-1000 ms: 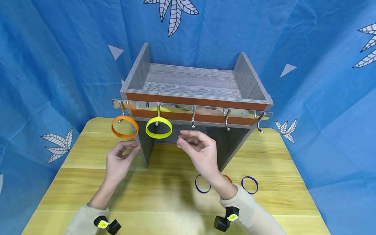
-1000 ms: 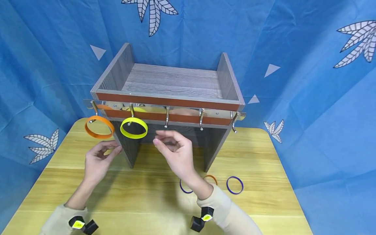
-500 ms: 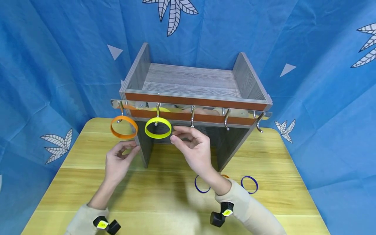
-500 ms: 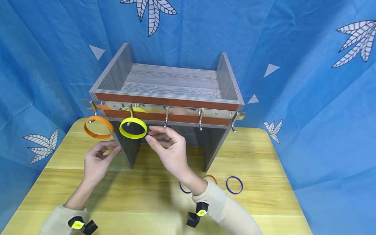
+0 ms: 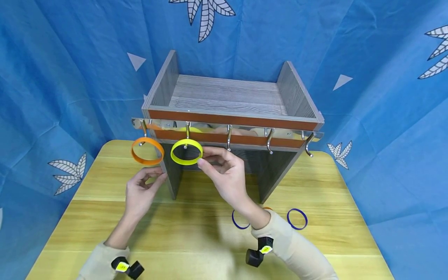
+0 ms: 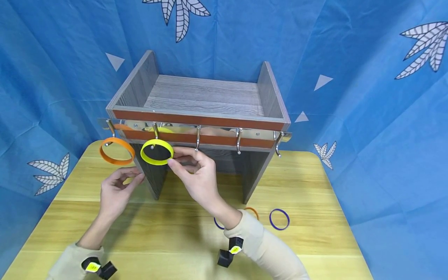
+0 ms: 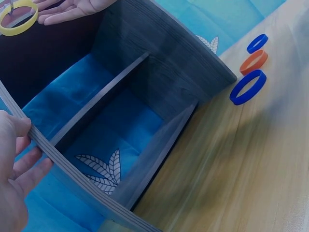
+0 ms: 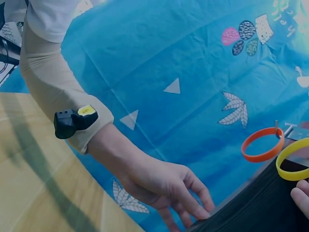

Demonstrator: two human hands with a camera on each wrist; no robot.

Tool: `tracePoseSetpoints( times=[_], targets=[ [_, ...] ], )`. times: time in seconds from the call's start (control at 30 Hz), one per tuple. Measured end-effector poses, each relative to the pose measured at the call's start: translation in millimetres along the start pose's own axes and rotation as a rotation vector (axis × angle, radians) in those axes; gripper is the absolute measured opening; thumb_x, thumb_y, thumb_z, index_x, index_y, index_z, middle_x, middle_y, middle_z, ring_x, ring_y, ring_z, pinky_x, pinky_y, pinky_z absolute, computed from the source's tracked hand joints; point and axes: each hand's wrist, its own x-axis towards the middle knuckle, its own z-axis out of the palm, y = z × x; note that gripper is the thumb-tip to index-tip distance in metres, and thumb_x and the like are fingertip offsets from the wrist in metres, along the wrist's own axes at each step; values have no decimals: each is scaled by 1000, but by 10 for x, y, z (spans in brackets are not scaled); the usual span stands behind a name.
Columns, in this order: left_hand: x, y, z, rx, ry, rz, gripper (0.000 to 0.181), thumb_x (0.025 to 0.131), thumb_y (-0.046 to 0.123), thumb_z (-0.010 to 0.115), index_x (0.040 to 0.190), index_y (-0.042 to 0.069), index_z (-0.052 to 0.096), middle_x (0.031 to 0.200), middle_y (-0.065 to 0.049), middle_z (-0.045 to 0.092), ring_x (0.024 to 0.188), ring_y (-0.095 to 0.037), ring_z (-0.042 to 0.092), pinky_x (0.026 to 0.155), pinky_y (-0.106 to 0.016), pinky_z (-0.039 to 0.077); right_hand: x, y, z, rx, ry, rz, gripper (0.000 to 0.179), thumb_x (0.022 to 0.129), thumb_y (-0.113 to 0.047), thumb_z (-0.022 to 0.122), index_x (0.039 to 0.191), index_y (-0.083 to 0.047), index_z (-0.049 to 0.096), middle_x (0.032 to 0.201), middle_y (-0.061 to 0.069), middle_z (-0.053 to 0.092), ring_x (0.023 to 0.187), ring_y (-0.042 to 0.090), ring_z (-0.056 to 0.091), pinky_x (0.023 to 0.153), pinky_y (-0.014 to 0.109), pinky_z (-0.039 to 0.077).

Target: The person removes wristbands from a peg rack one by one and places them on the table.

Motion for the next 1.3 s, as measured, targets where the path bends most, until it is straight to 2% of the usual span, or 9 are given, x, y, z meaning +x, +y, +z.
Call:
tracePoseSetpoints(
  times=[0.53,1.3],
  targets=[
    [1,4,-15,19,-8,-5,15,91,-10,75,105,-8,73,98,23,73,90,5,70,74,-12,62,14,-6,93,21,12,22,27,92,6,75,114,19,65,102,-16,75,91,2,71,75,15,62],
    [-3,-3,-13,-2,-6,-9,15,90,-12,74,105,-9,72,98,21,73,90,3,71,73,-12,62,29,-57,106,25,31,33,25,91,7,74,112,18,66,99,-10,75,88,2,71,73,14,62]
  ],
)
